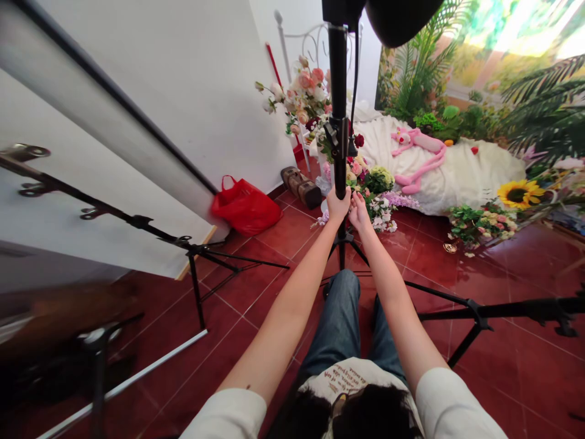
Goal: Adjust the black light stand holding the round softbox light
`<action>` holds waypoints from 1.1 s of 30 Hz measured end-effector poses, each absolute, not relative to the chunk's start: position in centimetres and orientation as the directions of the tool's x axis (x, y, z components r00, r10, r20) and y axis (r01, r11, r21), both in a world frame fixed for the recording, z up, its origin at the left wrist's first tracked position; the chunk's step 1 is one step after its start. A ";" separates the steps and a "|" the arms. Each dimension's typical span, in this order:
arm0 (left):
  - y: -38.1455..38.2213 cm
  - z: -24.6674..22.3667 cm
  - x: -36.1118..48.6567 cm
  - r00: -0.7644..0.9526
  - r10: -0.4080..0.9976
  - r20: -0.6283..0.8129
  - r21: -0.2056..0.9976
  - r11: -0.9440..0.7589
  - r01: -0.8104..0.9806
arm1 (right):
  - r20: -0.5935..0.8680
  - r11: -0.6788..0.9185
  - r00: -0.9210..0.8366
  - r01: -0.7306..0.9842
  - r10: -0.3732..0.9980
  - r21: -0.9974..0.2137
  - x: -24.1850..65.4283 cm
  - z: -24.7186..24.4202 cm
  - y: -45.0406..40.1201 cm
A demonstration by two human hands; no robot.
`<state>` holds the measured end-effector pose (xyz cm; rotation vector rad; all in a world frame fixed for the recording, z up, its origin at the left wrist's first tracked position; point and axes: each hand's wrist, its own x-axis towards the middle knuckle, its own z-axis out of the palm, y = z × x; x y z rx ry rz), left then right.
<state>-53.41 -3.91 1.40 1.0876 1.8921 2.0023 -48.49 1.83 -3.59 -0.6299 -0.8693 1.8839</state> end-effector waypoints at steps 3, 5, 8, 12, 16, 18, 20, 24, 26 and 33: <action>-3.7 1.2 -53.5 -0.712 0.584 0.389 0.918 -0.180 0.353 | -0.109 -0.251 -0.288 -0.517 0.951 -0.818 -49.0 -2.9 2.5; -3.5 1.0 -53.7 -0.708 0.588 0.392 0.916 -0.175 0.362 | -0.132 -0.238 -0.260 -0.435 0.957 -0.868 -48.8 -2.3 2.6; -3.4 0.9 -53.8 -0.700 0.593 0.398 0.911 -0.164 0.379 | -0.121 -0.206 -0.249 -0.350 0.961 -0.914 -47.6 -1.8 1.6; -3.6 1.0 -53.7 -0.697 0.600 0.392 0.912 -0.155 0.379 | -0.097 -0.241 -0.381 -0.353 0.920 -0.904 -43.1 -2.6 -1.9; -3.5 0.7 -53.7 -0.705 0.580 0.408 0.906 -0.159 0.393 | -0.128 -0.317 -0.479 -0.339 0.868 -0.886 -35.0 -5.0 -6.3; -3.1 0.4 -53.8 -0.699 0.563 0.441 0.890 -0.176 0.421 | -0.161 -0.331 -0.445 -0.336 0.881 -0.882 -30.4 -6.3 -8.2; -2.8 0.1 -54.0 -0.685 0.562 0.464 0.878 -0.191 0.438 | -0.214 -0.345 -0.384 -0.314 0.898 -0.885 -26.0 -7.5 -9.9; -3.3 -0.3 -53.8 -0.695 0.541 0.474 0.868 -0.153 0.472 | -0.294 -0.344 -0.191 -0.340 0.937 -0.875 -18.3 -9.5 -13.2; -4.3 -0.8 -52.8 -0.730 0.466 0.499 0.848 -0.092 0.521 | -0.323 -0.337 -0.102 -0.370 0.941 -0.866 -15.1 -10.3 -14.8; -8.2 -7.0 -42.6 -0.846 0.340 0.411 0.891 0.045 0.451 | -0.317 -0.216 0.148 -0.471 0.937 -0.855 -7.9 -11.4 -17.8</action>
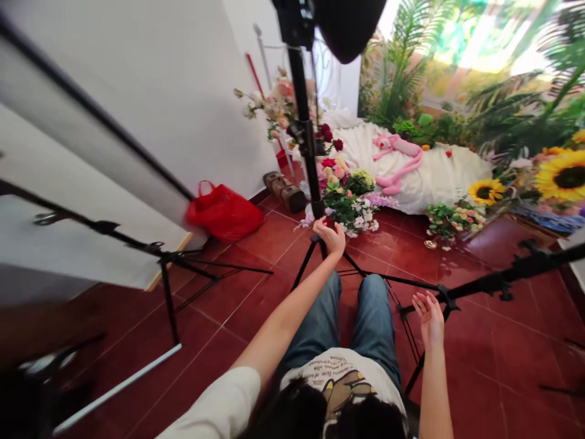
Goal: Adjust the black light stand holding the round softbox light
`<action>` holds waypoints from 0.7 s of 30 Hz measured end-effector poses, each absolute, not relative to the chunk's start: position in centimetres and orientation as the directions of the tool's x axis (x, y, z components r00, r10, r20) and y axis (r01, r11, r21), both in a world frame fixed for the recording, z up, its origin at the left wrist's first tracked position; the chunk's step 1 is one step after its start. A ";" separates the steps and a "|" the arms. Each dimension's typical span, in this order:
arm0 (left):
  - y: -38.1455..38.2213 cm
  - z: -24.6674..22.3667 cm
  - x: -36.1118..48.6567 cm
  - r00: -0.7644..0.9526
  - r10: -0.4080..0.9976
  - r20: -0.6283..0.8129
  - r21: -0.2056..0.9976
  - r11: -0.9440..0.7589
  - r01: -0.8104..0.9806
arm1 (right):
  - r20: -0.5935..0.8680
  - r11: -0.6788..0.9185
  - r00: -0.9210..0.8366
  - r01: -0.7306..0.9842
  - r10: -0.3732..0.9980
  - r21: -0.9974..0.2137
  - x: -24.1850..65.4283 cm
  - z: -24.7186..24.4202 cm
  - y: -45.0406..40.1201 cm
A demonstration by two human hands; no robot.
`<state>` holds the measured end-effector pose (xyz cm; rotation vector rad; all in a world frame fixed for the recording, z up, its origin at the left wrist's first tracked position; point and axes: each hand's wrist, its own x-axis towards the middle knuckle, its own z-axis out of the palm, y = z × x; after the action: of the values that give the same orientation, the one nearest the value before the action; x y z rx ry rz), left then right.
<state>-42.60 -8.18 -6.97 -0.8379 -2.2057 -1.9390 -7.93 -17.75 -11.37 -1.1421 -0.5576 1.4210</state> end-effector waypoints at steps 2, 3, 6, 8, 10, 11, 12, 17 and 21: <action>-8.2 -8.9 -38.6 -0.775 0.486 0.405 0.890 -0.015 0.456 | -0.295 -0.168 0.197 -0.486 0.935 -0.858 -6.9 -11.1 -18.0; -8.1 -9.6 -36.5 -0.721 0.558 0.411 0.887 -0.063 0.457 | -0.283 -0.145 0.219 -0.491 0.934 -0.859 -6.5 -10.8 -18.2; -7.2 -10.2 -30.2 -0.515 0.741 0.431 0.881 -0.220 0.419 | -0.239 -0.083 0.262 -0.494 0.935 -0.866 -5.3 -10.1 -18.9; -6.4 -9.5 -26.1 -0.345 0.827 0.444 0.874 -0.313 0.372 | -0.214 -0.054 0.278 -0.488 0.936 -0.871 -4.4 -9.8 -19.7; -5.6 -8.3 -22.0 -0.170 0.870 0.462 0.863 -0.397 0.311 | -0.207 -0.040 0.296 -0.484 0.932 -0.874 -3.6 -9.5 -20.8; -5.3 -7.6 -20.1 -0.088 0.878 0.470 0.860 -0.433 0.271 | -0.210 -0.037 0.308 -0.485 0.928 -0.874 -3.1 -9.5 -21.4; -5.0 -6.9 -18.1 -0.010 0.881 0.474 0.859 -0.460 0.224 | -0.215 -0.035 0.320 -0.487 0.923 -0.873 -2.7 -9.4 -22.0; -4.0 -3.6 -9.8 0.289 0.837 0.464 0.875 -0.484 -0.004 | -0.247 -0.016 0.367 -0.532 0.897 -0.847 -0.5 -9.3 -24.1; -3.4 -2.0 -5.5 0.422 0.824 0.377 0.908 -0.418 0.005 | -0.278 0.018 0.381 -0.615 0.882 -0.788 0.4 -9.1 -23.5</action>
<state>-5.54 -3.43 -2.02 -3.2569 -1.3364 -2.0687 0.43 -23.54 -9.09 -1.0057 -0.3294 1.1954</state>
